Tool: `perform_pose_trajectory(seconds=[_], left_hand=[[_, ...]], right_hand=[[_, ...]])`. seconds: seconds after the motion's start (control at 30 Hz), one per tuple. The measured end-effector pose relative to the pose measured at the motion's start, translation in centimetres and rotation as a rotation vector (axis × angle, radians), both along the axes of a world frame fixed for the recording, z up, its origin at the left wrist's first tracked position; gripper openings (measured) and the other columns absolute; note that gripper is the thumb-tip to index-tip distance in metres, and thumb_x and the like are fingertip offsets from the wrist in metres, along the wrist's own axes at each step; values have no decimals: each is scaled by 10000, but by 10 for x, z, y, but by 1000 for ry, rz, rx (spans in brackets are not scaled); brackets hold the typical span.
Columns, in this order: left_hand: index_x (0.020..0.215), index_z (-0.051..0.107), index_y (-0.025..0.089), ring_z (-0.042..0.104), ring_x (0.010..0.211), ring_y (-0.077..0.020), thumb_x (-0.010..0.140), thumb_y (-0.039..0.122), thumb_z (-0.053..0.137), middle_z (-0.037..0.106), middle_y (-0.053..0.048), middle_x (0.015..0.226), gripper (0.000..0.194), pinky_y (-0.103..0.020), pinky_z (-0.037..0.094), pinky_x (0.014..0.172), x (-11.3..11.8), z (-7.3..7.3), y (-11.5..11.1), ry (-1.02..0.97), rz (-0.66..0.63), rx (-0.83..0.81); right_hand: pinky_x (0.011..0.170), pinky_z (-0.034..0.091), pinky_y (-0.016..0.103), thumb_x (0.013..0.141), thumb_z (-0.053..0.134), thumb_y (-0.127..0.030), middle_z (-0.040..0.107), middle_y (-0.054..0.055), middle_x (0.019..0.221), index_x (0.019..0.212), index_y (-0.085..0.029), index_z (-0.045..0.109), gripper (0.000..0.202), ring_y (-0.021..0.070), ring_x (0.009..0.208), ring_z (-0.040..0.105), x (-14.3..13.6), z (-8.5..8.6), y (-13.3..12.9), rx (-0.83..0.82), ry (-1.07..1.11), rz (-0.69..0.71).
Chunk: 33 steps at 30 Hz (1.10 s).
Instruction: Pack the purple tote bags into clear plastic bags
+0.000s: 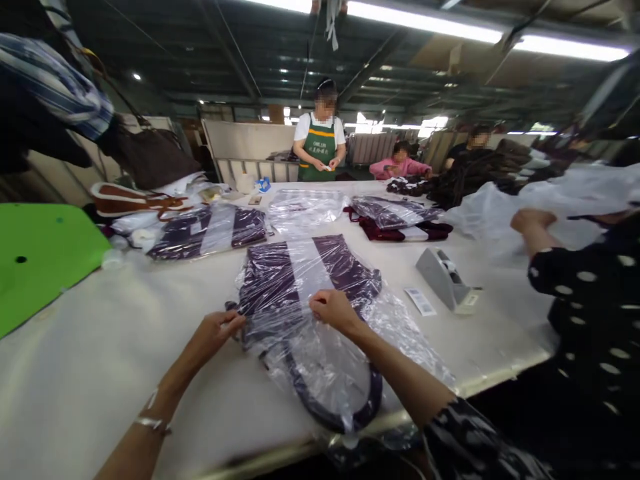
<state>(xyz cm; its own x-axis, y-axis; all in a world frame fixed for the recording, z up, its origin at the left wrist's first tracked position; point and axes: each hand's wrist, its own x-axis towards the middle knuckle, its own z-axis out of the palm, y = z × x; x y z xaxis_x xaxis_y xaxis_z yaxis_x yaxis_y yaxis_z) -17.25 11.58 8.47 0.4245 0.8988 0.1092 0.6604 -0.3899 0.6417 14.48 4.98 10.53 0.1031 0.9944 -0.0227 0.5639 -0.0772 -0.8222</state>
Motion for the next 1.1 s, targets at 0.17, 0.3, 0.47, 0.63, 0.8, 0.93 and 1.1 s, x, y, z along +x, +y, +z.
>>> perform_pose_trajectory(seconds=[0.17, 0.3, 0.47, 0.63, 0.8, 0.93, 1.1], left_hand=[[614, 562, 209, 565, 597, -161, 882, 555, 451, 554, 21, 565, 452, -258, 352, 635, 20, -12, 2, 178, 151, 97], [670, 617, 207, 608, 633, -188, 931, 477, 501, 627, -11, 614, 394, -294, 373, 702, 29, -9, -5, 380, 248, 237], [981, 685, 195, 649, 949, -265, 945, 298, 579, 718, -93, 981, 152, -382, 438, 886, 65, 4, -31, 362, 280, 678], [1139, 658, 201, 640, 1070, -241, 963, 204, 575, 710, -91, 1155, 195, -377, 495, 939, 140, -18, -55, 308, -87, 668], [1248, 635, 203, 623, 1185, -295, 934, 188, 601, 677, -113, 1312, 316, -457, 491, 991, 160, -47, -56, 371, -73, 636], [1262, 651, 209, 621, 1195, -326, 953, 248, 548, 670, -127, 1343, 329, -484, 479, 985, 152, -58, -49, 328, -52, 699], [1272, 655, 180, 607, 1216, -341, 986, 327, 458, 673, -144, 1346, 377, -500, 452, 989, 152, -61, -43, 330, -35, 761]], right_hand=[[788, 432, 247, 893, 586, -244, 768, 43, 998, 899, -229, 773, 189, 192, 946, 683, 8, -9, 14, 15, -436, 30], [780, 406, 246, 898, 570, -234, 751, 46, 1010, 896, -220, 745, 175, 182, 949, 662, 12, -14, 20, -11, -430, 45], [714, 378, 260, 862, 616, -280, 733, 48, 985, 1026, -211, 660, 183, 187, 875, 647, 15, -23, 24, -31, -413, -7], [757, 414, 283, 804, 677, -274, 732, 63, 997, 1204, -205, 608, 412, 219, 918, 665, 17, -21, 28, -28, -368, -25], [796, 473, 286, 813, 638, -225, 739, 26, 913, 1275, -201, 625, 462, 181, 800, 667, 94, -7, -9, 204, -209, -154], [824, 511, 343, 856, 592, -417, 742, 89, 979, 1131, -188, 705, 375, 213, 805, 662, 232, 7, -85, 426, -249, -599], [867, 522, 362, 772, 654, -426, 748, 129, 949, 873, -181, 722, 273, 270, 966, 672, 356, 9, -146, 170, -43, -951]])
